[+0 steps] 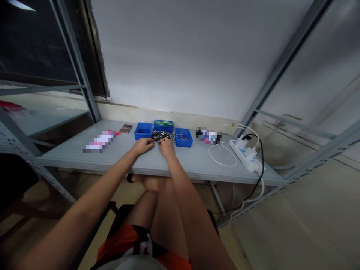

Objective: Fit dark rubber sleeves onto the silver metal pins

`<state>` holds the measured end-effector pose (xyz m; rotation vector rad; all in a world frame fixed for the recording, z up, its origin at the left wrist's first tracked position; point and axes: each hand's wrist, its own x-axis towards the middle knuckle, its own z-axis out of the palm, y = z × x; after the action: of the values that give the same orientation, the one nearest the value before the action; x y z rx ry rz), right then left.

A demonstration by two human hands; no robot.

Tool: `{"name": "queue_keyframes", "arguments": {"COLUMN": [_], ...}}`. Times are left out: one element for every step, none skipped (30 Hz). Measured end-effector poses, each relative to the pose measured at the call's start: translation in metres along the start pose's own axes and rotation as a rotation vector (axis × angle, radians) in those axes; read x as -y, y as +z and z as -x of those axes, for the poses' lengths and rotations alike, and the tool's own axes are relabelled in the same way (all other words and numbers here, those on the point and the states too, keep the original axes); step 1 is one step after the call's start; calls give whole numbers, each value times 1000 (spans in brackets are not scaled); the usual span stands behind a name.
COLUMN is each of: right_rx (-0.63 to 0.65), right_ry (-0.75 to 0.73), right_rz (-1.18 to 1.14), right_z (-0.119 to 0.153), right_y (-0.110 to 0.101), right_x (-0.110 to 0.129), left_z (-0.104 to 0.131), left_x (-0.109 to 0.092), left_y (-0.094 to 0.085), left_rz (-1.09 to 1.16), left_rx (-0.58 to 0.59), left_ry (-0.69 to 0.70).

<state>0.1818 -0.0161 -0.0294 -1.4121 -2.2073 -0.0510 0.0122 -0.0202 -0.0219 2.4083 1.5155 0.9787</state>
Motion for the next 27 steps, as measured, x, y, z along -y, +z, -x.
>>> {"name": "queue_keyframes", "arguments": {"right_rx": [-4, -4, -2, 3, 10, 17, 23, 28, 33, 37, 42, 45, 49, 52, 58, 65, 73, 81, 88, 92, 95, 100, 99, 112, 126, 135, 162], "right_ry": [-7, -16, -28, -41, -54, -66, -77, -87, -97, -107, -117, -126, -132, -137, -141, -143, -140, -134, -125, -111, -94, -79, -49, -23, 1, 20, 41], "right_rz": [-5, -12, -22, -35, -50, -67, -86, -107, -132, -159, -189, -223, -261, -302, -346, -393, -441, -486, -522, -564, -608, -658, -778, -883, -961, -1024, -1065], "right_z": [1, 1, 1, 2, 1, 1, 1, 0, 0, 0, -1, -1, -1, -2, -2, -3, -4, -4, -5, -6, -6, -6, -6, -7, -7, -7, -8], "right_y": [0, -1, -1, -1, -1, -2, -2, -3, -3, -4, -5, -5, -6, -6, -6, -5, -5, -4, -3, -2, -1, -1, -1, -1, -3, -4, -7], "right_x": [1, 3, 4, 5, 6, 7, 7, 7, 7, 6, 5, 4, 3, 2, 0, -1, -3, -5, -7, -9, -11, -13, -15, -16, -18, -19, -20], "left_z": [0, 0, 1, 1, 1, 1, 1, 1, 1, 1, 0, 0, 0, 0, -1, -1, -1, -2, -3, -4, -6, -7, -10, -12, -14, -16, -17], "left_x": [0, -1, -1, -2, -2, -3, -3, -3, -2, -2, -2, -2, -2, -2, -2, -2, -2, -3, -3, -4, -4, -5, -6, -8, -9, -11, -12], "left_y": [0, 0, 0, 0, 0, 0, -1, -1, -1, -1, -2, -2, -3, -4, -4, -5, -5, -6, -6, -5, -5, -4, -4, -3, -2, -2, -2], "left_rz": [1, 3, 6, 8, 12, 17, 24, 32, 41, 51, 63, 76, 91, 107, 123, 139, 153, 165, 177, 190, 213, 263, 318, 367, 406, 436, 461], "left_rx": [4, 7, 11, 14, 19, 25, 30, 35, 37, 37, 35, 34, 36, 43, 55, 72, 85, 97, 108, 117, 127, 132, 123, 103, 90, 81, 77], "left_ry": [1, 3, 5, 9, 14, 20, 27, 32, 35, 36, 34, 30, 28, 29, 34, 41, 47, 51, 51, 47, 40, 22, 4, -12, -25, -37, -49]}}
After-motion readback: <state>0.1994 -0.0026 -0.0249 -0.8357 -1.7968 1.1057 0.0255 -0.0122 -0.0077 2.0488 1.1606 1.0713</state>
